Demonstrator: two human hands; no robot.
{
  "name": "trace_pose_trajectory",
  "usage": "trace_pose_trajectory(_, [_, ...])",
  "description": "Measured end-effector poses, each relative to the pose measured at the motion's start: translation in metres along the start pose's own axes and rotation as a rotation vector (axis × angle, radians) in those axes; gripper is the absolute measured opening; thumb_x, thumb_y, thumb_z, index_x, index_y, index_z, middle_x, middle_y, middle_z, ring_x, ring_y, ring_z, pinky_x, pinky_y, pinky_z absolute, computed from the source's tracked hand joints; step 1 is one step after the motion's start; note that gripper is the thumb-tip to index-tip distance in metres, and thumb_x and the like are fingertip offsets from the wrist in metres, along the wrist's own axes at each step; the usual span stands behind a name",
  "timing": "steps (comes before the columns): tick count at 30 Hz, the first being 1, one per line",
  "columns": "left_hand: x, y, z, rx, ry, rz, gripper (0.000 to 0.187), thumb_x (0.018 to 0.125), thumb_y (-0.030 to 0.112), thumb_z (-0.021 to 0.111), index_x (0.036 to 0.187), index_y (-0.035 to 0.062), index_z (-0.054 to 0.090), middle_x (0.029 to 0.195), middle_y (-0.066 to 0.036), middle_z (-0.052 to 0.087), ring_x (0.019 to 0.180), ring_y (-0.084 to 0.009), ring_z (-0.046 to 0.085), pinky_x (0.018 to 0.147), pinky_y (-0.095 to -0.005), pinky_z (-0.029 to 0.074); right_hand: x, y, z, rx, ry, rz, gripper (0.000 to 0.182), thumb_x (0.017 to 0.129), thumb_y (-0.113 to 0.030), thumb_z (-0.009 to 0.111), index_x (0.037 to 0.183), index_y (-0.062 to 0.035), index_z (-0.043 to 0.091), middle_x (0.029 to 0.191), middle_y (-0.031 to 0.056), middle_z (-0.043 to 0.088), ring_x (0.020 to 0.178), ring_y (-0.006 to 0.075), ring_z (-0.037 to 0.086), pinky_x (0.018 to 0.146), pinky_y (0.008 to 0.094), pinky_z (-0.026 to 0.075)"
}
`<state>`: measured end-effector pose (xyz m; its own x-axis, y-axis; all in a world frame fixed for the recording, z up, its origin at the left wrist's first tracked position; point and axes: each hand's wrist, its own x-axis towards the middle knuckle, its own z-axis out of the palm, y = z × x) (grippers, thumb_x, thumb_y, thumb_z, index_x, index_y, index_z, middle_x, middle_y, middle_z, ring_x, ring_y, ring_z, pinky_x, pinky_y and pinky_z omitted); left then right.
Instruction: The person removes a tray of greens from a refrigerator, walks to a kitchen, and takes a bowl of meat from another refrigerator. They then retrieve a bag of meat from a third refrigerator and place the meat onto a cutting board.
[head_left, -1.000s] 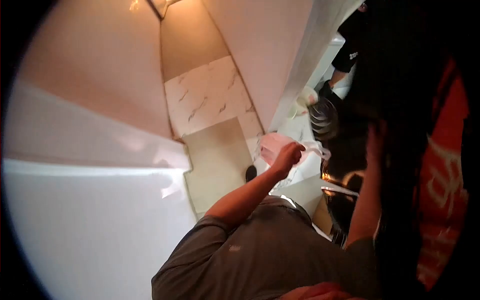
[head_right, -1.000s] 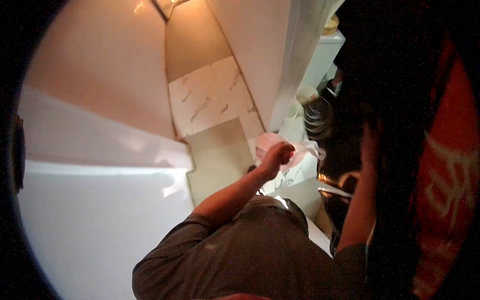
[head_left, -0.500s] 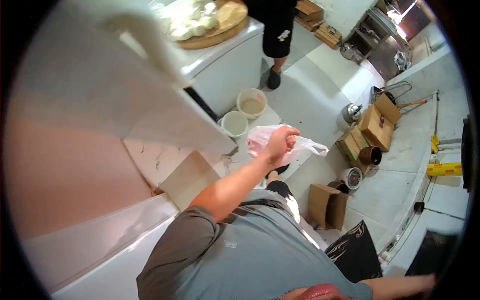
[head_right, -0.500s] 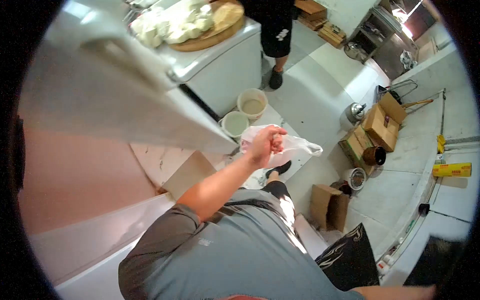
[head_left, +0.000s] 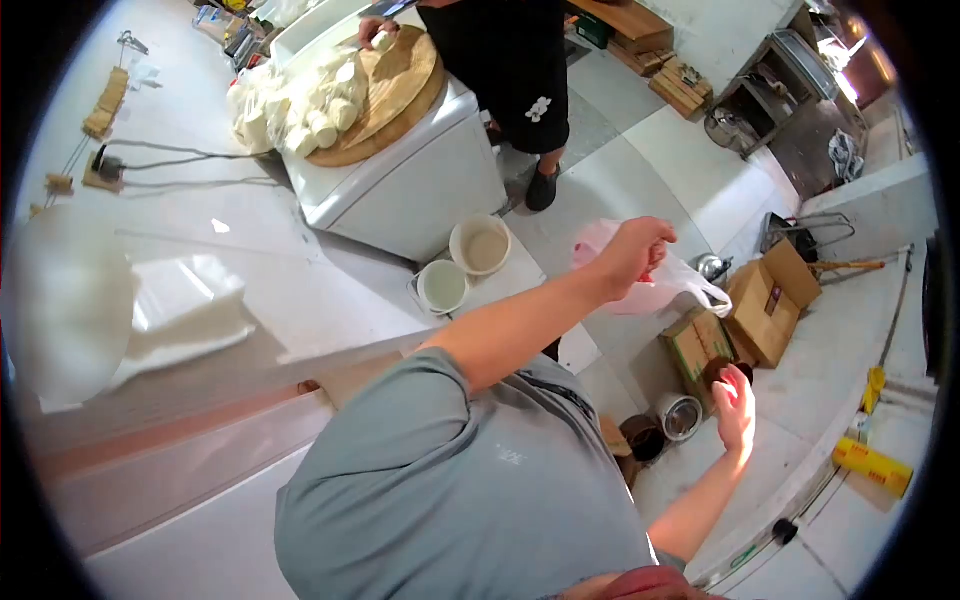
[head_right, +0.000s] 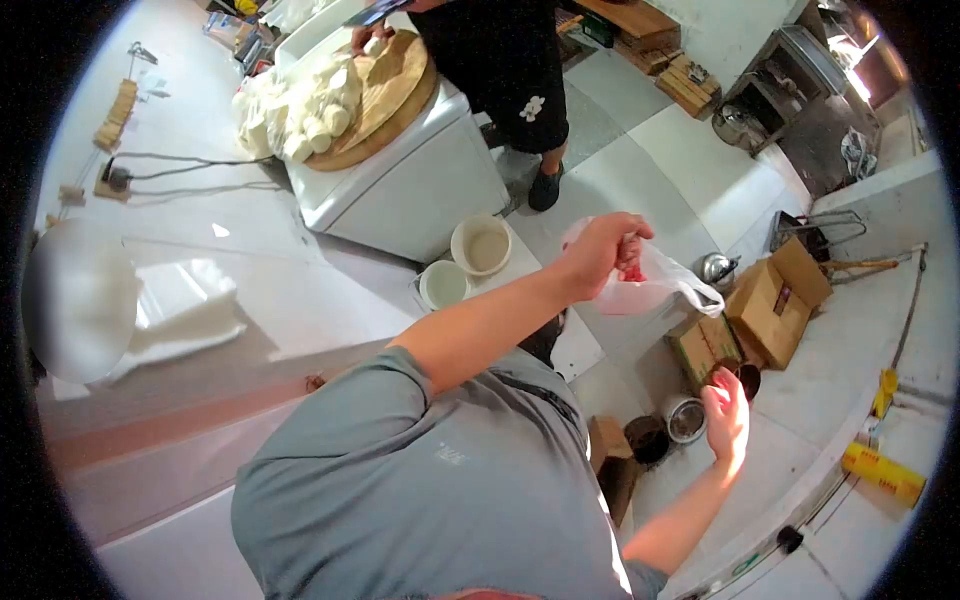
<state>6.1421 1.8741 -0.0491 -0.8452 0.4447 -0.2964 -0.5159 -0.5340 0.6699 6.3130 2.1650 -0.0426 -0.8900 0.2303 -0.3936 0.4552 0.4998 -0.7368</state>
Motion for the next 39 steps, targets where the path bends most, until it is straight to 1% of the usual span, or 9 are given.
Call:
trace_pose_trajectory(5, [0.134,0.027,0.024,-0.066,0.053,-0.019,0.017,0.082,0.023,0.056,0.083,0.0067,0.051,0.058,0.002,0.037,0.051,-0.0097,0.034,0.048,-0.0254,0.030,0.173,0.066,-0.014,0.287,0.320,-0.081,0.031,0.088,-0.011,0.058,0.114,0.0047,0.055,0.092,0.0072,0.062,0.077,0.0130,0.058,0.070,0.0264,0.048])
trace_pose_trajectory(10, [0.283,0.060,0.053,-0.078,0.021,-0.033,0.018,0.083,0.025,0.055,0.083,0.0069,0.052,0.059,0.003,0.037,0.052,-0.0084,0.032,0.048,-0.0249,0.025,0.208,0.288,-0.062,-0.485,0.491,0.025,0.029,0.085,-0.029,0.056,0.072,-0.0032,0.056,0.055,0.0069,0.051,0.051,0.0180,0.049,0.047,0.0334,0.039])
trace_pose_trajectory(11, [0.307,0.068,0.055,-0.075,0.035,-0.046,0.018,0.083,0.025,0.055,0.083,0.0069,0.052,0.059,0.003,0.037,0.052,-0.0084,0.032,0.048,-0.0247,0.026,0.198,0.218,-0.063,0.119,0.353,0.785,0.029,0.087,-0.030,0.055,0.071,-0.0053,0.055,0.054,0.0048,0.048,0.049,0.0176,0.049,0.040,0.0323,0.035])
trace_pose_trajectory(13, [0.341,0.097,0.062,-0.096,0.080,-0.089,0.018,0.085,0.024,0.053,0.083,0.0062,0.053,0.058,0.002,0.037,0.053,-0.0090,0.032,0.049,-0.0246,0.026,0.186,0.237,-0.057,0.554,0.494,0.975,0.028,0.090,-0.027,0.049,0.073,-0.0059,0.056,0.054,0.0049,0.048,0.046,0.0195,0.049,0.039,0.0328,0.036])
trace_pose_trajectory(15, [0.390,0.117,0.062,-0.096,0.067,-0.051,0.019,0.086,0.024,0.051,0.083,0.0055,0.053,0.058,0.002,0.037,0.053,-0.0094,0.032,0.049,-0.0248,0.027,0.195,0.260,-0.043,0.415,0.284,1.064,0.032,0.089,-0.031,0.051,0.107,-0.0036,0.054,0.074,0.0063,0.059,0.059,0.0208,0.056,0.045,0.0358,0.040])
trace_pose_trajectory(17, [0.433,0.140,0.060,-0.038,0.075,-0.012,0.023,0.087,0.026,0.049,0.086,0.0036,0.052,0.058,0.002,0.035,0.053,-0.0099,0.032,0.050,-0.0252,0.027,0.189,0.401,0.007,-0.969,-0.150,0.395,0.033,0.087,-0.027,0.052,0.108,-0.0016,0.055,0.078,0.0087,0.063,0.064,0.0241,0.060,0.048,0.0407,0.043])
trace_pose_trajectory(32, [0.682,0.333,0.005,-0.088,0.490,0.342,0.036,0.088,0.037,0.043,0.091,0.0025,0.054,0.059,0.002,0.037,0.055,-0.0115,0.031,0.058,-0.0258,0.030,0.955,0.148,-0.212,0.759,-0.057,0.445,0.018,0.086,-0.025,0.055,0.071,-0.0142,0.052,0.063,0.0038,0.054,0.047,0.0178,0.049,0.036,0.0319,0.036])
trace_pose_trajectory(34, [0.704,0.360,-0.017,-0.107,0.523,0.430,0.037,0.088,0.036,0.044,0.092,0.0013,0.054,0.059,0.001,0.037,0.056,-0.0117,0.032,0.059,-0.0278,0.030,1.021,-0.047,-0.231,0.237,0.245,0.344,0.026,0.090,-0.030,0.051,0.082,-0.0054,0.054,0.069,0.0038,0.053,0.065,0.0154,0.053,0.052,0.0316,0.041])
trace_pose_trajectory(39, [0.766,0.412,-0.092,-0.152,0.598,0.516,0.039,0.088,0.037,0.045,0.095,0.0000,0.055,0.059,0.000,0.037,0.057,-0.0131,0.033,0.060,-0.0299,0.033,1.161,-0.272,-0.185,0.489,0.190,-0.017,0.024,0.090,-0.028,0.054,0.098,-0.0052,0.057,0.086,0.0015,0.058,0.072,0.0114,0.054,0.062,0.0271,0.043])
